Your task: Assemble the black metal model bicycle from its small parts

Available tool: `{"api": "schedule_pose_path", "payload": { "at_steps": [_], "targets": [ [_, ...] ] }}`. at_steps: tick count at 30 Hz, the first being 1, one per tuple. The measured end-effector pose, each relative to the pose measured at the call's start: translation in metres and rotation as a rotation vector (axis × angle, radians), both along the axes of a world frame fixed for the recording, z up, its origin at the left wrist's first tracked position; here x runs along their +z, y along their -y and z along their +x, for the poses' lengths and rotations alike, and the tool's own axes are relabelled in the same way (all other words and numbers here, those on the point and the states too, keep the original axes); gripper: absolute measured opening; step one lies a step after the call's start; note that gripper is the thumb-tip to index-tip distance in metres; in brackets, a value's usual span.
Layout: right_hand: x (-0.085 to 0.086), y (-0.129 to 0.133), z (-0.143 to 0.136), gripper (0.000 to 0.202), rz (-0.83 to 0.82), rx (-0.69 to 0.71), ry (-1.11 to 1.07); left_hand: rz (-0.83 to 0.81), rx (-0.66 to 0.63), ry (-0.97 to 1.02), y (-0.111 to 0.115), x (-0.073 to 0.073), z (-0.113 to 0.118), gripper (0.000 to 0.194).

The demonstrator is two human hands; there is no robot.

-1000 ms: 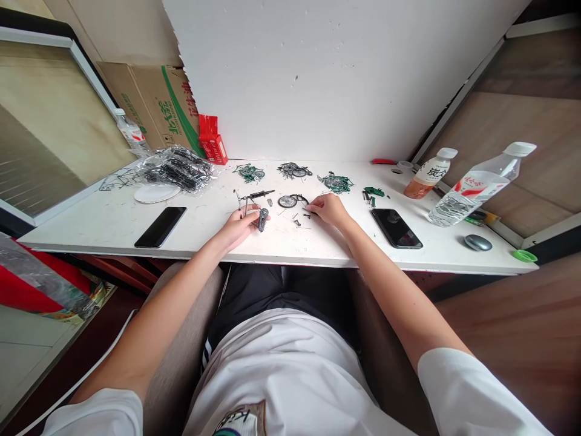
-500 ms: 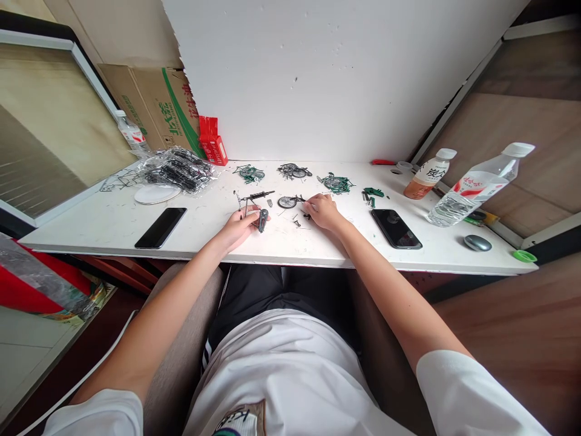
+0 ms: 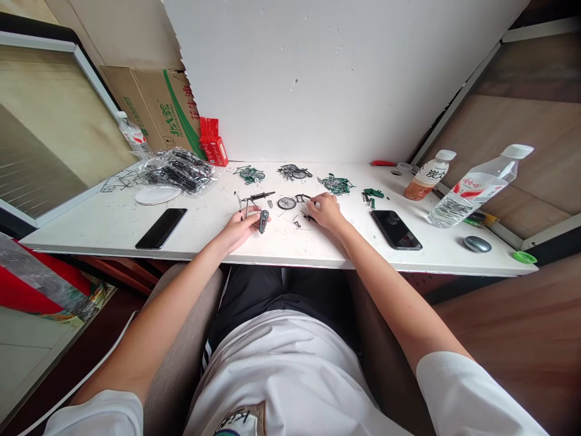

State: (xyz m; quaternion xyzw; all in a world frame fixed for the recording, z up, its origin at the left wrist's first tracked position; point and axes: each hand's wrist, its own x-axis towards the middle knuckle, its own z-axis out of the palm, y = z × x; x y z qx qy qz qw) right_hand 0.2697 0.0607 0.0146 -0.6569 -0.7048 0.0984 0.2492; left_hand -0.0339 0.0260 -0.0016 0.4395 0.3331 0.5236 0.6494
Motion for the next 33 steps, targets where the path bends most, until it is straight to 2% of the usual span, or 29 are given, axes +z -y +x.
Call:
{"api": "schedule_pose_path", "payload": {
  "at_steps": [5, 8, 11, 14, 17, 24, 30, 33],
  "targets": [
    [0.003, 0.005, -0.003, 0.041, -0.005, -0.009, 0.026, 0.003, -0.002, 0.001, 0.000, 0.000, 0.000, 0.043],
    [0.005, 0.009, -0.008, 0.042, 0.052, 0.013, 0.039, 0.006, -0.002, 0.001, 0.000, 0.001, 0.000, 0.043],
    [0.005, 0.015, -0.013, 0.049, 0.127, 0.189, 0.051, 0.007, -0.009, -0.008, 0.001, 0.002, 0.001, 0.045],
    [0.004, 0.020, -0.020, 0.060, 0.091, 0.413, 0.078, 0.010, -0.003, -0.019, 0.002, 0.003, 0.001, 0.045],
    [0.001, 0.023, -0.024, 0.064, 0.047, 0.503, 0.091, 0.013, 0.000, -0.018, 0.002, 0.003, 0.002, 0.045],
    [-0.002, 0.018, -0.022, 0.047, 0.156, 0.457, 0.075, 0.015, 0.005, -0.021, 0.001, 0.001, 0.001, 0.044],
    [-0.008, 0.011, -0.018, 0.051, 0.194, 0.410, 0.091, 0.004, 0.008, -0.015, 0.002, 0.003, 0.001, 0.042],
    [-0.010, 0.009, -0.017, 0.052, 0.199, 0.454, 0.097, 0.005, -0.002, -0.019, 0.003, 0.004, 0.001, 0.041]
  ]
}}
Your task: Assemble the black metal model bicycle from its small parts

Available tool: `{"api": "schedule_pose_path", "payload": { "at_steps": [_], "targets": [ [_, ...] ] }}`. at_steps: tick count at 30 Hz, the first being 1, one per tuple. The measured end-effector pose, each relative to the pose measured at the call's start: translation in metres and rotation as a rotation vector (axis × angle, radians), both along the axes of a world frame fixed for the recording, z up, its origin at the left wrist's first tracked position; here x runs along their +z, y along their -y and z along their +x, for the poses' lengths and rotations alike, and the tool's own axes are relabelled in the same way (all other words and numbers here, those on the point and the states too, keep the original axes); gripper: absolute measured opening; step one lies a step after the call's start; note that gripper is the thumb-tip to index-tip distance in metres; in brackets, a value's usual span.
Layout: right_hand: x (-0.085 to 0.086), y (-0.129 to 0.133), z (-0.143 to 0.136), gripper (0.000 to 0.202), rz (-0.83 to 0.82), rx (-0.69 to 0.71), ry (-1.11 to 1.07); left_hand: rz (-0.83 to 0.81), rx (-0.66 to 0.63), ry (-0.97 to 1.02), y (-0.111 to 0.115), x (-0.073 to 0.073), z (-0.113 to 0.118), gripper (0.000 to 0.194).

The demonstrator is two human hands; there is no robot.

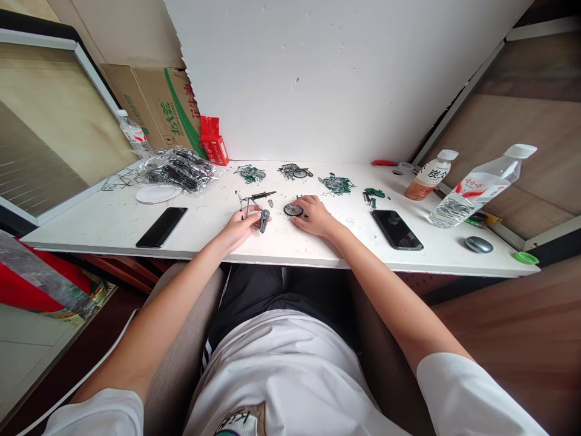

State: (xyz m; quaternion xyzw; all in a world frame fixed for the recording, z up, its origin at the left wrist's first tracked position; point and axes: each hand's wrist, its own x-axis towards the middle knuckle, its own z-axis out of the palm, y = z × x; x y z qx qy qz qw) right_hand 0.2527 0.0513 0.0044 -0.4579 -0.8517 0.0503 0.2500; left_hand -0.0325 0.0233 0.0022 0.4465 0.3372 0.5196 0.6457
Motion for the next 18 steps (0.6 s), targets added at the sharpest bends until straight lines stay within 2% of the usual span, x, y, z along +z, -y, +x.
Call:
{"api": "schedule_pose_path", "payload": {
  "at_steps": [4, 15, 18],
  "targets": [
    [0.000, 0.000, 0.000, 0.044, -0.022, 0.032, 0.020, 0.004, -0.001, -0.002, 0.000, 0.000, 0.000, 0.041],
    [0.013, 0.011, -0.012, 0.035, 0.005, -0.107, 0.095, 0.025, 0.004, -0.037, -0.002, -0.004, 0.000, 0.045],
    [0.015, 0.011, -0.011, 0.039, 0.007, -0.147, 0.068, 0.026, 0.004, -0.043, -0.001, -0.004, 0.000, 0.044]
  ]
}}
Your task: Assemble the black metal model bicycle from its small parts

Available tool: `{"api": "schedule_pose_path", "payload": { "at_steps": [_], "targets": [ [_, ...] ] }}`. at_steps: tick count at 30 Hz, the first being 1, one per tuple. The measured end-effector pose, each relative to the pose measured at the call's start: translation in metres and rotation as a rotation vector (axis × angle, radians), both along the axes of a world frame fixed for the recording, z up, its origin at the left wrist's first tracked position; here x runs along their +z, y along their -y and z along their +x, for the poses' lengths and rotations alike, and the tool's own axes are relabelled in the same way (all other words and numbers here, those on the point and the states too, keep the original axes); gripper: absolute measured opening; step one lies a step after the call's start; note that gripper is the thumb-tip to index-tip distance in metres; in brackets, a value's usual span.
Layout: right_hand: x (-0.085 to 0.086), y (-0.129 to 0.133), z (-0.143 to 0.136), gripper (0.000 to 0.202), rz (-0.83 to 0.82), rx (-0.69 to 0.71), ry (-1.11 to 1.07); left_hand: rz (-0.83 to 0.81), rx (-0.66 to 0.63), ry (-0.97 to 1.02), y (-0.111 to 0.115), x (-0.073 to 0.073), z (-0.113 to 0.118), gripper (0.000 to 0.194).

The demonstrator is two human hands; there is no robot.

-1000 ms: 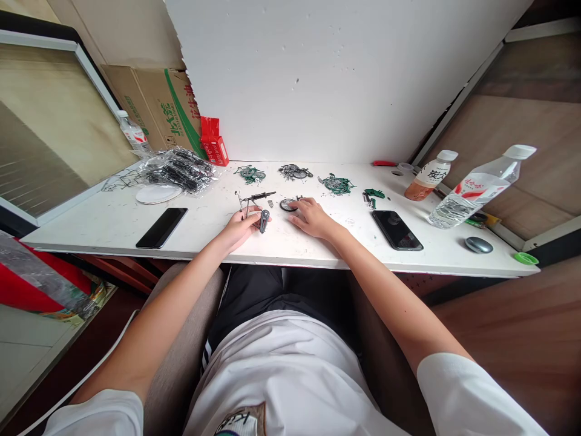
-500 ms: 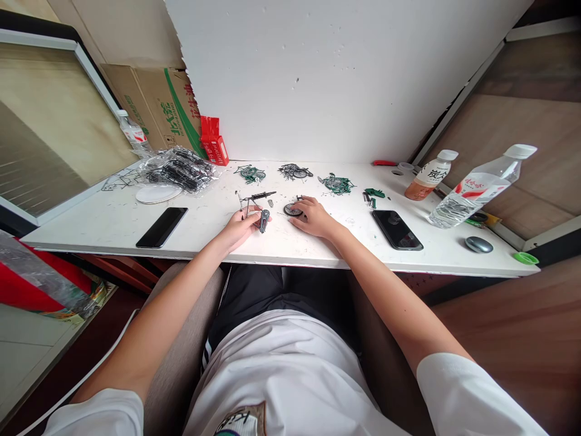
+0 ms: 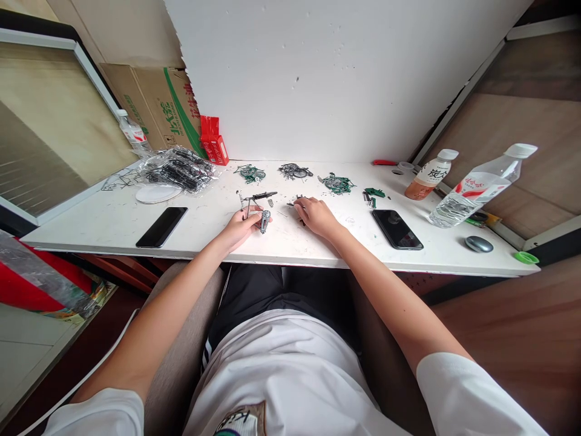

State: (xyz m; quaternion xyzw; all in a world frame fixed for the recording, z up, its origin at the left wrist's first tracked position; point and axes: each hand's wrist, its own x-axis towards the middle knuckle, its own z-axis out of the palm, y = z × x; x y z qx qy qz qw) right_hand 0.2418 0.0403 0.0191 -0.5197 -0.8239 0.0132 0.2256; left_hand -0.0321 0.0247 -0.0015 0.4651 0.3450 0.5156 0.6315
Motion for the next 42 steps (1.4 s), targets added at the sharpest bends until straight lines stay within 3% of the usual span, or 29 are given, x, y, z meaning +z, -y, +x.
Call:
{"api": "schedule_pose_path", "payload": {
  "at_steps": [7, 16, 23, 28, 31, 36, 42],
  "targets": [
    [-0.004, -0.010, 0.010, 0.044, 0.007, -0.135, -0.171, 0.011, -0.013, -0.011, 0.002, 0.003, 0.001, 0.045],
    [-0.012, -0.027, 0.017, 0.058, 0.028, -0.153, -0.761, 0.032, -0.032, -0.032, 0.001, 0.000, 0.000, 0.048],
    [-0.005, -0.027, 0.021, 0.066, 0.154, -0.229, -0.853, 0.021, -0.020, -0.009, -0.001, -0.001, -0.001, 0.048],
    [-0.003, -0.026, 0.022, 0.067, -0.007, -0.246, -0.995, 0.021, -0.009, -0.005, -0.003, -0.003, -0.001, 0.047],
    [-0.001, -0.020, 0.017, 0.061, -0.037, -0.163, -0.934, 0.020, -0.004, -0.007, -0.003, -0.003, -0.002, 0.048],
    [0.003, -0.004, 0.003, 0.044, 0.043, 0.011, -0.518, 0.038, -0.039, -0.028, 0.000, 0.000, -0.001, 0.049],
    [0.001, 0.017, -0.023, 0.029, 0.111, 0.046, -0.168, 0.045, -0.041, -0.021, 0.002, 0.002, -0.001, 0.049]
  ]
}}
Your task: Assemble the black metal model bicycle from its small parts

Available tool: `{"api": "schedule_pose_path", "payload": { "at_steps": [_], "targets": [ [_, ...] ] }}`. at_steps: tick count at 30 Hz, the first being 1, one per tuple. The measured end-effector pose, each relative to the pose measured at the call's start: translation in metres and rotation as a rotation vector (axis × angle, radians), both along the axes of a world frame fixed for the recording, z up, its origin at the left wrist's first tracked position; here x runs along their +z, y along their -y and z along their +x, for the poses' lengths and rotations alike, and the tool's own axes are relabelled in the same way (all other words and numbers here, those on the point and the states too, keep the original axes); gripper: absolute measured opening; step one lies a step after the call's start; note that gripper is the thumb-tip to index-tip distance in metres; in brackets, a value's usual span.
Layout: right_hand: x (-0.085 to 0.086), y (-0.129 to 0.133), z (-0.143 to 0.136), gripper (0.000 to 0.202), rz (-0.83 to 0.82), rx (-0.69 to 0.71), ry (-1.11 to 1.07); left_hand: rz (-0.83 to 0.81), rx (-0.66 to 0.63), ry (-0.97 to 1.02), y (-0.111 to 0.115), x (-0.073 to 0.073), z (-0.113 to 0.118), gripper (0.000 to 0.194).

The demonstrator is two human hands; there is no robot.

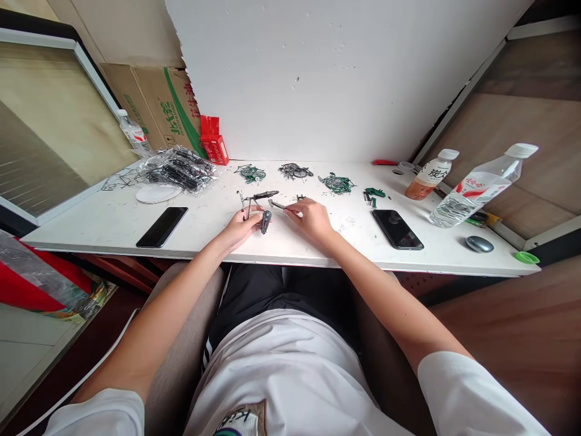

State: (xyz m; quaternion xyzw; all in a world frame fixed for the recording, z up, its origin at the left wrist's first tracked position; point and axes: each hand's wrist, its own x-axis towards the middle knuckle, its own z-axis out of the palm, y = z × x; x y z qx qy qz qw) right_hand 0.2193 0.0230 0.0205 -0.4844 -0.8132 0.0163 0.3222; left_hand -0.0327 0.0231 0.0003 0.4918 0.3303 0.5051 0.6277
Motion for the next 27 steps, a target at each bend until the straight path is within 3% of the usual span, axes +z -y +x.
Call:
{"api": "schedule_pose_path", "payload": {
  "at_steps": [3, 10, 16, 22, 27],
  "targets": [
    [-0.003, 0.006, -0.010, 0.030, -0.009, -0.007, 0.086, 0.015, 0.029, 0.015, 0.000, 0.000, 0.000, 0.048],
    [-0.005, 0.006, -0.013, 0.025, 0.015, 0.219, 0.170, 0.014, 0.048, 0.015, 0.001, 0.000, 0.001, 0.051],
    [-0.005, 0.003, -0.009, 0.023, 0.000, 0.156, -0.004, 0.023, 0.020, 0.000, 0.000, -0.001, -0.001, 0.053],
    [0.013, -0.010, 0.008, 0.030, -0.253, 0.064, -0.479, 0.022, 0.001, 0.013, 0.000, -0.001, -0.001, 0.050],
    [0.019, -0.022, 0.030, 0.032, -0.244, -0.013, -0.437, 0.007, 0.007, 0.002, 0.000, -0.002, -0.001, 0.047]
  ]
}}
